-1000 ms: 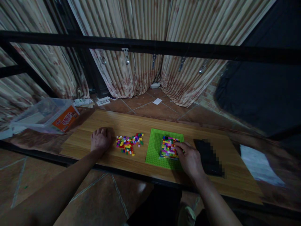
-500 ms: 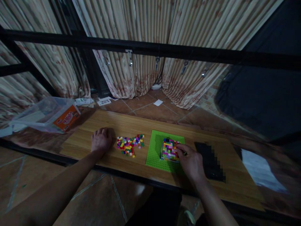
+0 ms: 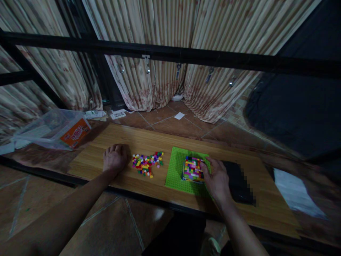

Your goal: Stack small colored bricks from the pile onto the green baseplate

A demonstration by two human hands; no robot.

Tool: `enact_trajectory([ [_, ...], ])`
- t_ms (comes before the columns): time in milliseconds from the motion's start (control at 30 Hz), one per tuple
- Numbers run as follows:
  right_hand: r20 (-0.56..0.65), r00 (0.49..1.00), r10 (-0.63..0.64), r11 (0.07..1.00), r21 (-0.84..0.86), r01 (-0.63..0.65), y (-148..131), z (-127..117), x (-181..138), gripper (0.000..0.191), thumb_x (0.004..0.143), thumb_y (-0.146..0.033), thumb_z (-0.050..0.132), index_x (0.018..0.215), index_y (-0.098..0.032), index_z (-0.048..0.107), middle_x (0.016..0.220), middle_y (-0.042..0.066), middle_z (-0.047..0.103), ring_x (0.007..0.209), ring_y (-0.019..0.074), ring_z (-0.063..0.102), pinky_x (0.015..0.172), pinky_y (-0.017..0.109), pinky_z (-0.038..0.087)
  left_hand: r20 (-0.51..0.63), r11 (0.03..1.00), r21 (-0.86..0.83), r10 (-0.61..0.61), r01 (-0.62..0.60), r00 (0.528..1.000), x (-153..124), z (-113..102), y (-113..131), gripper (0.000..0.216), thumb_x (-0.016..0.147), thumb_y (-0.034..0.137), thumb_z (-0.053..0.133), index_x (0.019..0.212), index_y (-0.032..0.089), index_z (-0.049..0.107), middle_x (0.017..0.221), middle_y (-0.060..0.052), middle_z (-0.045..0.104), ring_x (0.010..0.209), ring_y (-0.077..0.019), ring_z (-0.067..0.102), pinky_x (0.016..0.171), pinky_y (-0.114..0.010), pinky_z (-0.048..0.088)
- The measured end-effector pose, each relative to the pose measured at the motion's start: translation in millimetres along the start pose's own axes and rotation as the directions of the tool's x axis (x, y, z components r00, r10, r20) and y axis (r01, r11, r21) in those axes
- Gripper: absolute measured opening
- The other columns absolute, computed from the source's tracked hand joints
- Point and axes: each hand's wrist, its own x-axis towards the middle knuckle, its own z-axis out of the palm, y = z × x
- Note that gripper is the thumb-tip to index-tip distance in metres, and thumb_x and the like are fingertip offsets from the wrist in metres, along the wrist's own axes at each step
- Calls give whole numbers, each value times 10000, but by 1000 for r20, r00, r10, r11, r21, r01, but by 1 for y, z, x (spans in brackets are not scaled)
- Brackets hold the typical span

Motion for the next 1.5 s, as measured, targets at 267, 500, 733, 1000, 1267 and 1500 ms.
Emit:
enact_trajectory([
  [267, 20, 1000, 15, 999, 29, -16, -3, 7, 0, 484, 908, -501, 456, 1135, -123, 653, 1075, 159, 646, 1051, 292, 583, 954, 438, 456, 1, 1000, -1, -6, 6, 1000, -1, -2, 1, 440, 915, 335, 364, 1237, 147, 599, 1281, -139, 606, 1184, -312, 510, 1002, -447, 385],
  [500, 82, 992, 91, 989, 112, -100, -6, 9, 0, 487, 890, -496, 460, 1145, -126, 648, 1103, 166, 652, 1021, 279, 611, 917, 423, 475, -13, 1000, -11, -5, 5, 1000, 0, 0, 1, 441, 915, 333, 360, 1229, 144, 606, 1279, -141, 609, 1173, -303, 514, 997, -444, 388],
  [733, 94, 983, 155, 967, 190, -171, -7, 15, 0, 510, 864, -498, 463, 1152, -118, 646, 1135, 176, 652, 1034, 279, 617, 923, 430, 481, -10, 1000, 9, 10, -10, 1000, 0, 1, -1, 456, 914, 346, 354, 1233, 132, 600, 1292, -147, 602, 1172, -311, 513, 989, -437, 388],
  [1000, 31, 964, 265, 906, 336, -260, 7, 1, 9, 564, 866, -565, 456, 1161, -121, 640, 1132, 173, 678, 947, 244, 653, 847, 385, 513, 28, 999, 34, 9, -10, 1000, 1, -5, 2, 472, 927, 369, 327, 1247, 134, 583, 1282, -161, 601, 1182, -314, 518, 1005, -439, 382],
  [1267, -123, 918, 377, 910, -133, -392, 72, -53, 14, 573, 854, -480, 464, 1227, -68, 604, 1131, 223, 652, 1000, 299, 634, 877, 424, 488, 88, 1000, 15, 4, -5, 996, 3, -11, 2, 513, 936, 390, 300, 1290, 107, 541, 1346, -198, 550, 1237, -355, 483, 1034, -499, 380],
  [1500, 39, 839, 542, 774, -412, -481, 101, -59, -16, 802, 769, -666, 562, 1293, -59, 531, 1226, 250, 599, 1173, 367, 558, 972, 460, 431, 125, 997, 56, 37, -44, 991, 8, -13, -1, 517, 919, 412, 295, 1264, 116, 541, 1308, -215, 569, 1194, -379, 519, 999, -505, 404],
])
